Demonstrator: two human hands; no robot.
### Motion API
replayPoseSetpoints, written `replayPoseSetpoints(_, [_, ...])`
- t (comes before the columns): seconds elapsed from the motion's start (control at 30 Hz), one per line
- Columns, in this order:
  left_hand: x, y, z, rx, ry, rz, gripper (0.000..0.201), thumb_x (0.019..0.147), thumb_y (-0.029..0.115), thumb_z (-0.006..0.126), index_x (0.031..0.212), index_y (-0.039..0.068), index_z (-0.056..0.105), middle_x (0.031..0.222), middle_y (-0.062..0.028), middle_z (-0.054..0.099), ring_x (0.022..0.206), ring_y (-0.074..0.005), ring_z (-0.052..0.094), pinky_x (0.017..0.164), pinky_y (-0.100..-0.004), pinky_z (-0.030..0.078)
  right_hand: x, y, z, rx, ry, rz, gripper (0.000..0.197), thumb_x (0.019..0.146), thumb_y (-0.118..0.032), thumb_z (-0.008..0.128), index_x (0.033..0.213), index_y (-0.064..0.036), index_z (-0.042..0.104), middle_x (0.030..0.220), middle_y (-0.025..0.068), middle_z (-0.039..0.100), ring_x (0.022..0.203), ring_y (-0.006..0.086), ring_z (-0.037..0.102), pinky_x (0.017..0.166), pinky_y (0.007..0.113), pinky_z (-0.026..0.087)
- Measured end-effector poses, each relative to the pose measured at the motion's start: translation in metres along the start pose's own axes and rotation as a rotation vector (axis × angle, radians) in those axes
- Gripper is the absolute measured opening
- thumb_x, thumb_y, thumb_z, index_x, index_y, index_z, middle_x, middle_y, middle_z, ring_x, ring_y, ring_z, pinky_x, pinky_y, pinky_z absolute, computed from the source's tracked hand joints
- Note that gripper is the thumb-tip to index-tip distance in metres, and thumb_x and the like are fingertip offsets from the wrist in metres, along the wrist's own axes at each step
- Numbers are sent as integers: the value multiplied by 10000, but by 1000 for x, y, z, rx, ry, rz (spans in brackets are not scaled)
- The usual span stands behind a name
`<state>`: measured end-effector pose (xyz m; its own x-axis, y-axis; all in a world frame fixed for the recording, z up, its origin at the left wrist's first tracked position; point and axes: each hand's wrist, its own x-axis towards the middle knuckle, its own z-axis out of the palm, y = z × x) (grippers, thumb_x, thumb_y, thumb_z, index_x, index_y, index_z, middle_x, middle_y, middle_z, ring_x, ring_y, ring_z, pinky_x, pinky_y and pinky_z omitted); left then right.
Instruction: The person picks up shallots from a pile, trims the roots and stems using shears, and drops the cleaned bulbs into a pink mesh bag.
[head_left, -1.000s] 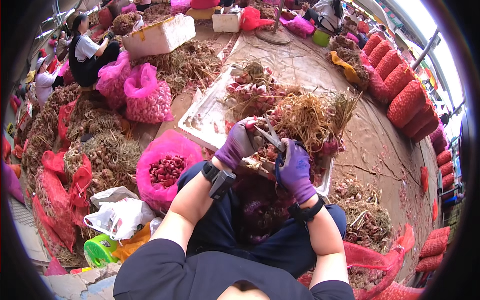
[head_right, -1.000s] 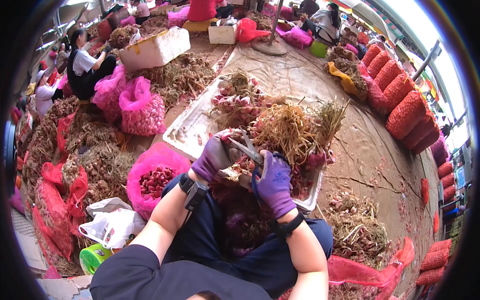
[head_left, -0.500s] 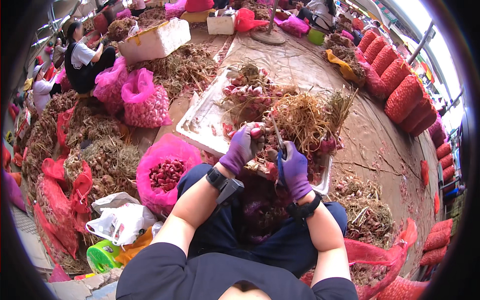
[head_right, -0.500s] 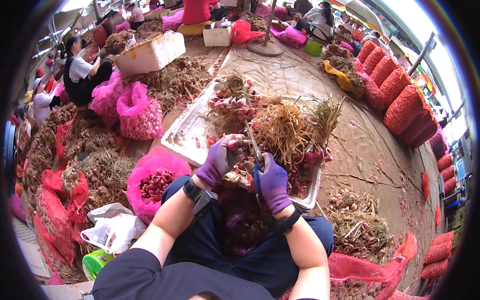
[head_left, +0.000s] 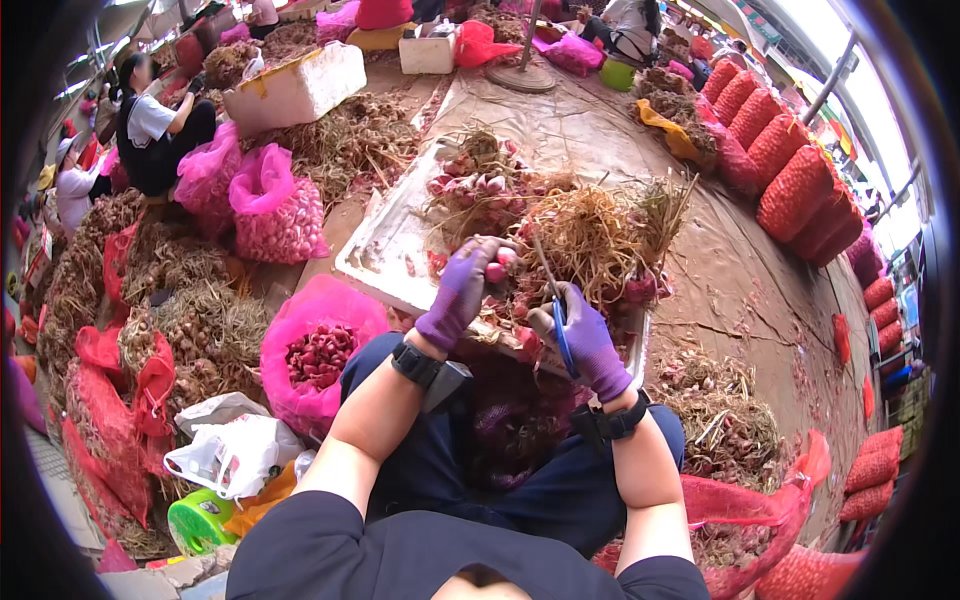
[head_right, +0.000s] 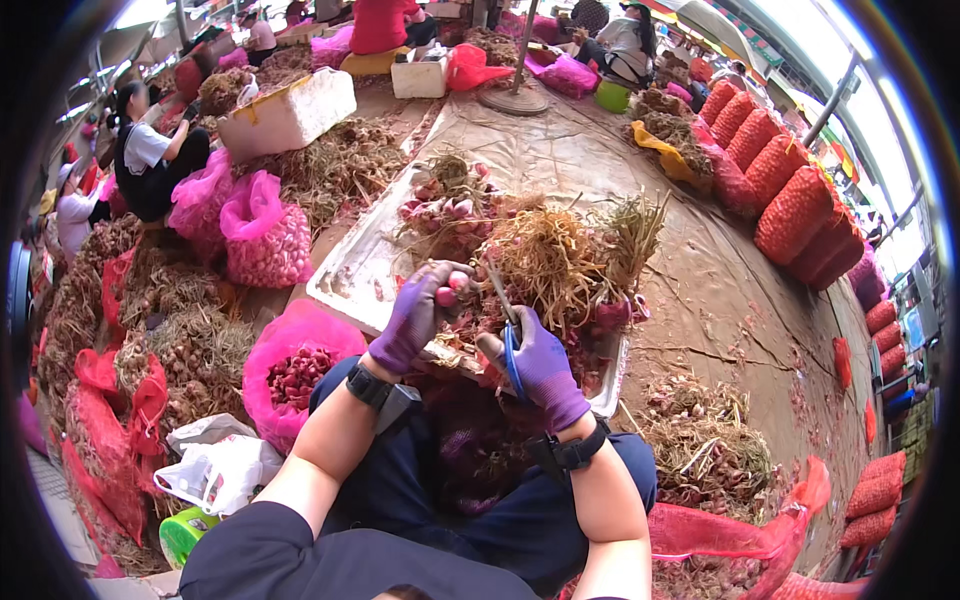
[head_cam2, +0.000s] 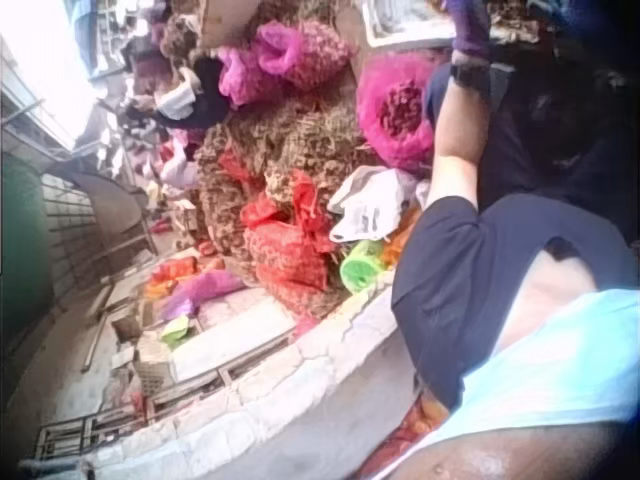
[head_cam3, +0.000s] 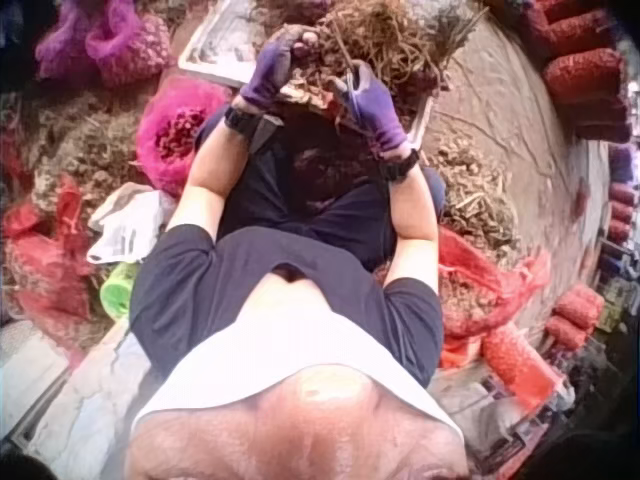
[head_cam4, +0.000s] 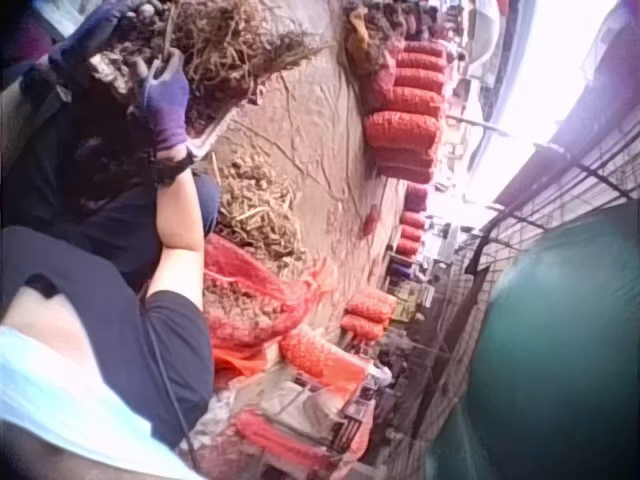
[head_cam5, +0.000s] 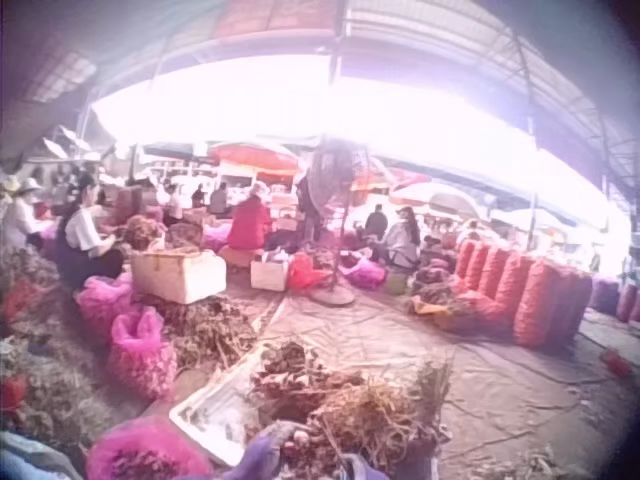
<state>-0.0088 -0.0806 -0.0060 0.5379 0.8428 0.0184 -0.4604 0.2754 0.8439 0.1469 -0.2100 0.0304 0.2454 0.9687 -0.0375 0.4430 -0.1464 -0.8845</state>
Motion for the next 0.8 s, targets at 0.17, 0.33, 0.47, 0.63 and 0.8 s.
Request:
replayPoseSetpoints(0.17, [3,17,-12,39,127,24,311,999,296,446,1062,51,626,862,-6,638,619,-23,507,522,-165,417,-8,-5,-8,-333,-69,-107,636,773,-516,714,1180,-72,511,841,139,623,781,326,632,695,406,485])
replayPoseSetpoints(0.33, [3,12,-3,125,150,19,299,988,291,456,961,70,656,748,27,594,548,-38,499,476,-185,387,-9,-3,1,-330,-76,-130,668,738,-531,741,1149,-50,525,901,169,635,858,357,627,743,424,486])
replayPoseSetpoints(0.47, [-1,12,-2,224,166,7,276,975,288,473,908,80,641,717,28,578,519,-41,477,457,-187,371,-9,0,8,-515,68,-274,672,723,-517,750,1152,-52,525,944,176,644,866,352,636,747,445,494])
replayPoseSetpoints(0.63, [2,6,-13,232,131,-18,316,992,296,448,959,56,650,692,50,536,530,-31,448,464,-187,350,-6,6,12,-738,135,-339,582,755,-426,718,1166,-62,525,907,170,634,832,337,632,730,446,497])
replayPoseSetpoints(0.8, [5,8,-5,245,152,-21,365,1004,317,439,984,23,653,669,68,484,498,-28,399,439,-188,326,-6,9,12,-820,153,-357,516,793,-382,671,1175,-68,526,883,159,629,805,328,620,703,434,494])
